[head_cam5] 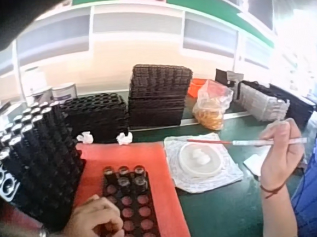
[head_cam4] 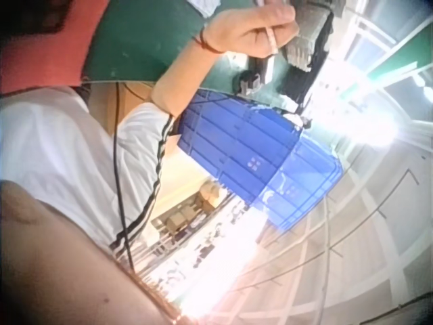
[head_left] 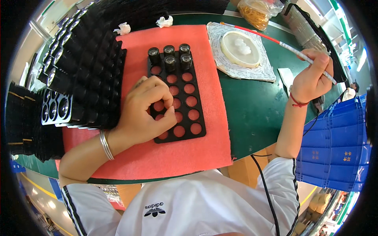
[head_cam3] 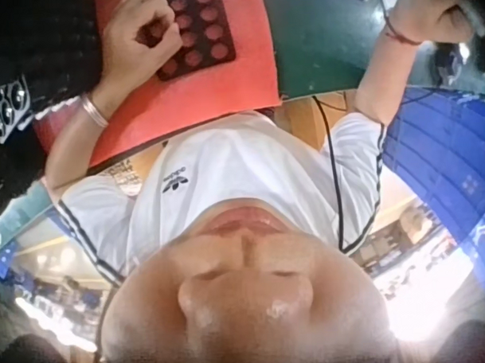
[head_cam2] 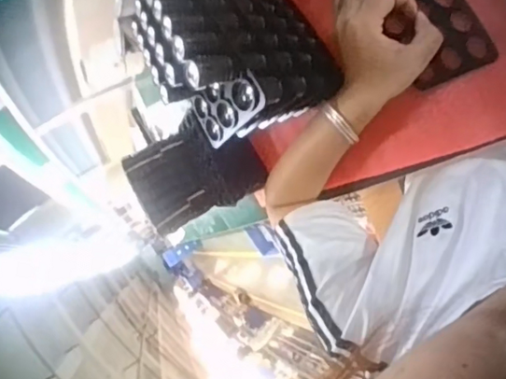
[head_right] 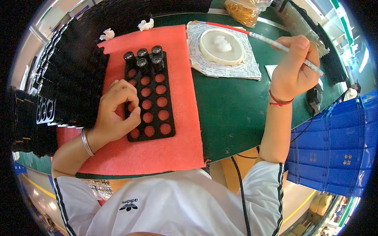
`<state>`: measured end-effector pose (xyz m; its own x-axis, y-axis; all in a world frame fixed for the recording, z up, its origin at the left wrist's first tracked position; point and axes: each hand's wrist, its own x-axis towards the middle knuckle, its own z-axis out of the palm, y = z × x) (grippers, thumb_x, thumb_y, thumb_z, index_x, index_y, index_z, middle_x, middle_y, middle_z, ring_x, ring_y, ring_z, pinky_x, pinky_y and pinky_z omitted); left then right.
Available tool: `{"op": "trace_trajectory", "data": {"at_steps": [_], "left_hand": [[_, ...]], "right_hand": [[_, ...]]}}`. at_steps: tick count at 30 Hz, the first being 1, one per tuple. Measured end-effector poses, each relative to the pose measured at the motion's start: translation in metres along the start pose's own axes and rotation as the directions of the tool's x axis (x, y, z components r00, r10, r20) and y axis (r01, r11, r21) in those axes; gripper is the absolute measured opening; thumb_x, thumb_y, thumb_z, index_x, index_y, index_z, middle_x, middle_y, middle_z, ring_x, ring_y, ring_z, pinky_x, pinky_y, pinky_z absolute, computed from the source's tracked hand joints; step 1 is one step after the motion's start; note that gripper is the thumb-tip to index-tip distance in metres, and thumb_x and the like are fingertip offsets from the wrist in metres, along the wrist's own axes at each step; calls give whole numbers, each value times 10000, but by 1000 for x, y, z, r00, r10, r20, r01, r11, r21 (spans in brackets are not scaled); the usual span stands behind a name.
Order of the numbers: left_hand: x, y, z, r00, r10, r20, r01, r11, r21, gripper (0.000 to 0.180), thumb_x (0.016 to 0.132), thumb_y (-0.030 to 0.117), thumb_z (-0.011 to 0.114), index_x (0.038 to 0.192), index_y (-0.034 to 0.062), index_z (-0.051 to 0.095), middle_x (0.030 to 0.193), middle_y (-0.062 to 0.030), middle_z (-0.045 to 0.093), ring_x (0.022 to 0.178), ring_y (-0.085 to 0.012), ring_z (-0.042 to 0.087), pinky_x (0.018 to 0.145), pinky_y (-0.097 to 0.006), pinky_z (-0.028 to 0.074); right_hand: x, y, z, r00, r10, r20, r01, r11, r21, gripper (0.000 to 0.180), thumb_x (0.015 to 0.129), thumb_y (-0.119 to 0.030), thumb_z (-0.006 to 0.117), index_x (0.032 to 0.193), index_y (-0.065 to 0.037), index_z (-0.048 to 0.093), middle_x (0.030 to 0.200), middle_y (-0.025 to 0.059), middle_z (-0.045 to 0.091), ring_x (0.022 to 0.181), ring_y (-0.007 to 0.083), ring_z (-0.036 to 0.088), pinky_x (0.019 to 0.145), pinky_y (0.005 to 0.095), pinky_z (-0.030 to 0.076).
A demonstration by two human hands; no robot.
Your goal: Applying adhesive to small cylindrical components and placing them into a grid tray for assembly.
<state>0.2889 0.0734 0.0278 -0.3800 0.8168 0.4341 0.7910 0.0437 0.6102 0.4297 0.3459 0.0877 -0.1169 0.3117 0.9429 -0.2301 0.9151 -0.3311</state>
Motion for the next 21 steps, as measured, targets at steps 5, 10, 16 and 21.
{"op": "trace_trajectory", "data": {"at_steps": [5, 10, 16, 21], "left_hand": [[1, -4, 1, 999, 36, -38, -37, 999, -29, 144, 577, 10, 572, 614, 61, 442, 683, -55, 449, 648, -199, 453, 626, -289, 359], [1, -10, 4, 995, 56, -79, -60, 997, -53, 128, 592, 34, 595, 619, 66, 474, 688, -48, 476, 654, -205, 463, 614, -296, 366], [0, -14, 4, 999, -31, -20, 32, 1000, 2, 142, 629, 85, 632, 688, 66, 505, 784, -55, 503, 736, -218, 490, 681, -312, 376], [0, -10, 9, 999, -21, -33, 28, 974, 227, 423, 724, 274, 590, 1065, 59, 461, 1128, -158, 402, 1037, -311, 368, 890, -399, 301]], "right_hand": [[0, 0, 1, 1000, -17, -6, 17, 1000, -23, 352, 886, -237, 447, 648, 10, 529, 592, 87, 578, 509, 84, 474, 483, 195, 358], [-1, -4, 2, 1000, -2, 4, 2, 1000, -27, 363, 886, -248, 445, 646, 10, 531, 591, 81, 575, 518, 84, 476, 477, 194, 354], [-1, 1, 3, 999, -38, -11, 38, 999, -33, 362, 886, -247, 441, 652, 14, 534, 587, 79, 565, 518, 90, 476, 480, 197, 357], [-1, -6, -1, 996, -78, -44, 75, 995, -67, 387, 891, -226, 399, 609, 19, 505, 560, 96, 540, 483, 112, 454, 454, 215, 338]]}}
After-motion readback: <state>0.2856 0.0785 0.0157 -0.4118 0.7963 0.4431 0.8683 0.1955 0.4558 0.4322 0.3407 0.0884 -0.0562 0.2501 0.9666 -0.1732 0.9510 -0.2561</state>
